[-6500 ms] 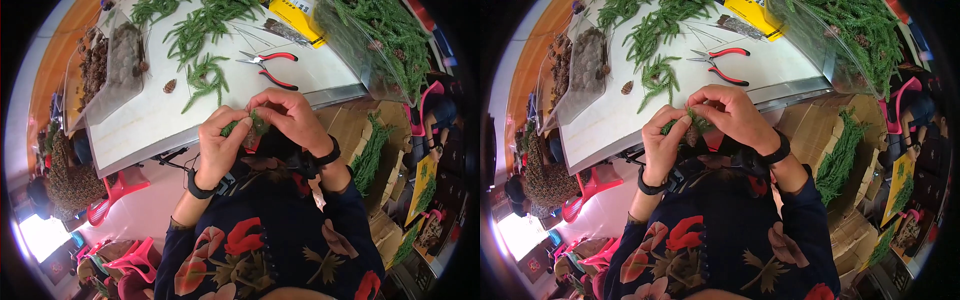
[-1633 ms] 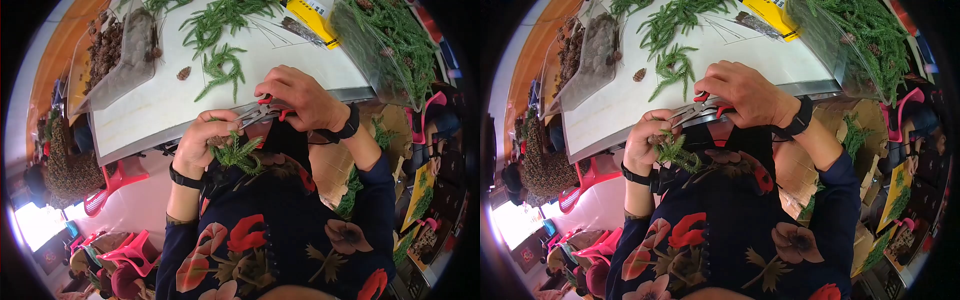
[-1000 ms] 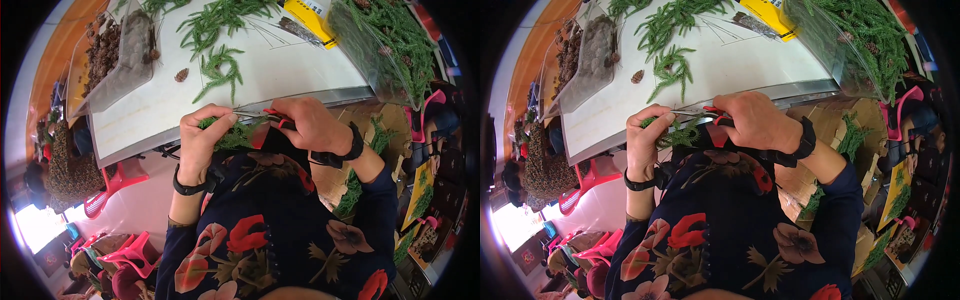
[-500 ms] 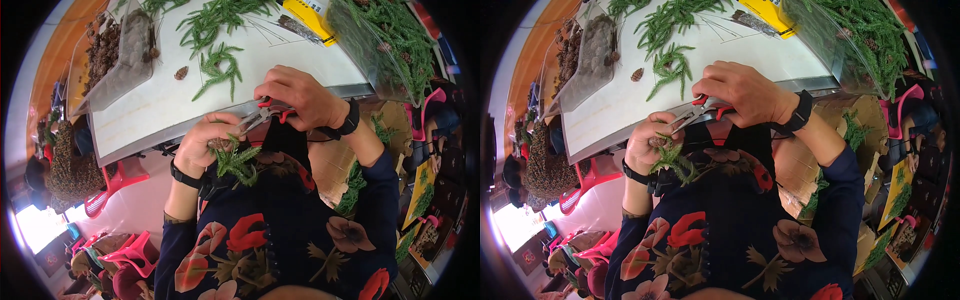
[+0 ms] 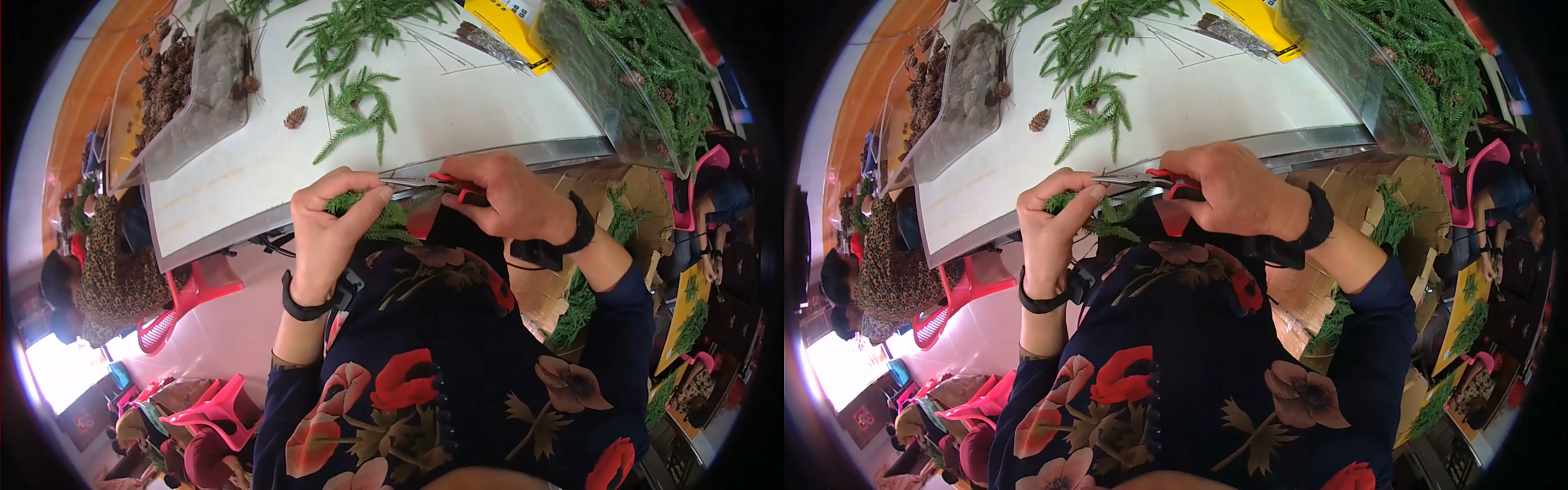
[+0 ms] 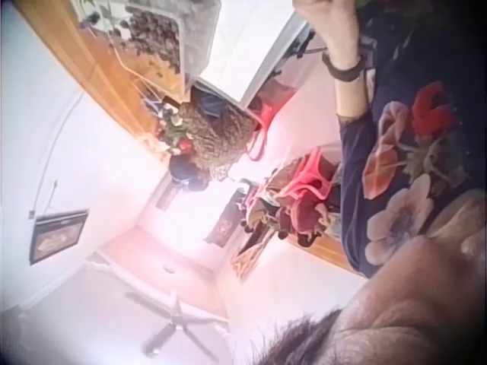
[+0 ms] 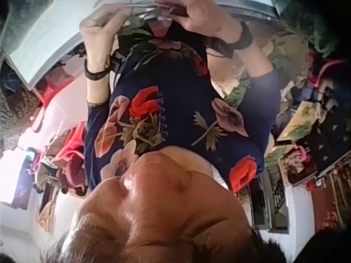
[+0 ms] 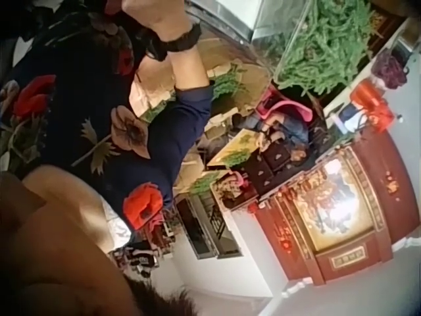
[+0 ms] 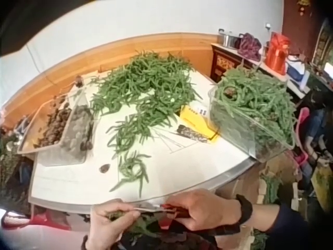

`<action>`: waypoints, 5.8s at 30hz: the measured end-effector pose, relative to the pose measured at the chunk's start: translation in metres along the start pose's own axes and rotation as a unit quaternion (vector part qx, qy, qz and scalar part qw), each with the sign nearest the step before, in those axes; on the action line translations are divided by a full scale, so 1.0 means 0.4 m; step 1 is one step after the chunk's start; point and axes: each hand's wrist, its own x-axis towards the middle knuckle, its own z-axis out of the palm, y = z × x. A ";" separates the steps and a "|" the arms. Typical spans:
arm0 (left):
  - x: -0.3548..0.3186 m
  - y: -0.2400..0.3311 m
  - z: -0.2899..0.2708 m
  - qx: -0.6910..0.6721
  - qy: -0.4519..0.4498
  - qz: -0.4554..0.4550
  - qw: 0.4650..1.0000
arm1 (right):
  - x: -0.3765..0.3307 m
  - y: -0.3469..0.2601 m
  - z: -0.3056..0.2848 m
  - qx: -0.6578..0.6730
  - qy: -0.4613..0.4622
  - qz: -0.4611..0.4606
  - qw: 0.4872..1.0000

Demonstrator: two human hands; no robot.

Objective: Trimming green sprigs with snips and sorting small organic objects into containers on a production floor.

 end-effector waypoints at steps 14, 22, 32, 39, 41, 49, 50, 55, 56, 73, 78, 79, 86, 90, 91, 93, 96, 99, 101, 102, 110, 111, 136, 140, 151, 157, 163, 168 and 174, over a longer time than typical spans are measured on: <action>0.030 -0.021 -0.037 -0.305 -0.171 -0.172 0.921 | 0.030 0.023 -0.051 -0.096 0.078 -0.152 0.981; 0.017 -0.012 -0.012 -0.223 -0.073 -0.108 0.966 | 0.009 0.000 -0.028 -0.090 0.025 -0.047 0.995; 0.009 -0.015 0.007 -0.018 0.064 0.000 0.998 | -0.020 -0.048 0.003 0.067 0.046 0.133 0.988; 0.014 -0.017 0.009 -0.119 0.053 -0.017 0.991 | -0.014 -0.046 0.019 -0.008 0.084 0.043 0.995; 0.017 -0.015 0.005 -0.188 0.032 -0.036 0.981 | -0.013 -0.044 0.016 -0.028 0.093 0.027 0.995; 0.005 -0.011 0.025 -0.010 0.086 0.063 0.994 | -0.014 -0.049 0.015 -0.062 0.104 0.023 0.992; 0.005 -0.010 0.026 -0.010 0.085 0.062 0.994 | -0.013 -0.049 0.015 -0.065 0.103 0.022 0.992; 0.004 -0.005 0.026 -0.007 0.086 0.057 0.995 | -0.015 -0.053 0.012 -0.053 0.088 0.034 0.994; 0.004 -0.004 0.026 -0.012 0.086 0.052 0.995 | -0.014 -0.053 0.012 -0.048 0.085 0.030 0.995; 0.013 -0.023 0.036 0.060 0.098 0.103 0.988 | -0.018 -0.061 0.021 -0.007 0.038 0.098 0.994; 0.001 -0.016 0.049 0.351 0.156 0.279 0.880 | -0.022 -0.068 0.053 -0.032 0.046 0.127 0.990; 0.001 -0.016 0.051 0.388 0.166 0.298 0.856 | -0.023 -0.067 0.057 -0.034 0.053 0.136 0.989; 0.006 -0.008 0.024 0.222 0.119 0.173 0.952 | -0.015 -0.040 0.048 0.023 0.060 0.059 0.996; 0.005 -0.009 0.009 -0.039 0.067 -0.015 0.997 | -0.007 -0.017 0.033 -0.013 0.079 -0.006 0.997; 0.009 -0.010 0.003 -0.080 0.038 -0.041 0.995 | -0.003 -0.012 0.027 -0.042 0.083 -0.018 0.995; 0.017 -0.013 -0.008 -0.166 -0.019 -0.091 0.982 | 0.002 -0.007 0.018 -0.045 0.082 -0.036 0.995; 0.024 -0.018 -0.018 -0.239 -0.056 -0.126 0.961 | 0.009 -0.004 0.006 -0.063 0.080 -0.056 0.993; 0.025 -0.017 -0.018 -0.294 -0.078 -0.153 0.940 | 0.011 -0.002 -0.002 -0.065 0.064 -0.056 0.994; 0.025 -0.014 -0.013 -0.329 -0.090 -0.161 0.926 | 0.007 -0.003 0.001 -0.065 0.061 -0.045 0.995; 0.025 -0.013 -0.009 -0.328 -0.087 -0.169 0.925 | 0.003 -0.004 0.003 -0.070 0.062 -0.028 0.995; 0.025 -0.032 0.030 -0.053 0.044 -0.015 0.998 | -0.005 -0.026 0.007 -0.017 0.041 0.073 0.996; 0.025 -0.035 0.031 -0.062 0.057 -0.015 0.996 | -0.009 -0.032 0.005 -0.004 0.026 0.096 0.995; 0.030 -0.035 0.043 -0.085 0.090 -0.002 0.992 | -0.017 -0.052 0.024 0.039 0.042 0.085 0.995; 0.034 -0.033 0.040 -0.083 0.077 -0.011 0.994 | -0.015 -0.044 0.032 0.011 0.063 0.081 0.995; 0.045 -0.041 0.039 -0.217 0.014 -0.107 0.970 | -0.010 -0.102 0.030 -0.574 0.138 0.071 0.804; 0.052 -0.041 0.026 -0.209 0.018 -0.130 0.969 | 0.003 -0.119 -0.015 -0.523 0.151 0.054 0.837; 0.036 -0.049 0.033 -0.176 0.061 -0.042 0.982 | 0.000 -0.108 -0.041 0.004 0.046 0.147 0.988; 0.030 -0.049 0.042 -0.117 0.082 0.022 0.989 | -0.008 -0.110 -0.046 0.131 -0.080 0.216 0.964; 0.018 -0.035 0.043 -0.154 0.054 -0.001 0.987 | -0.003 -0.077 -0.021 0.200 -0.096 0.180 0.958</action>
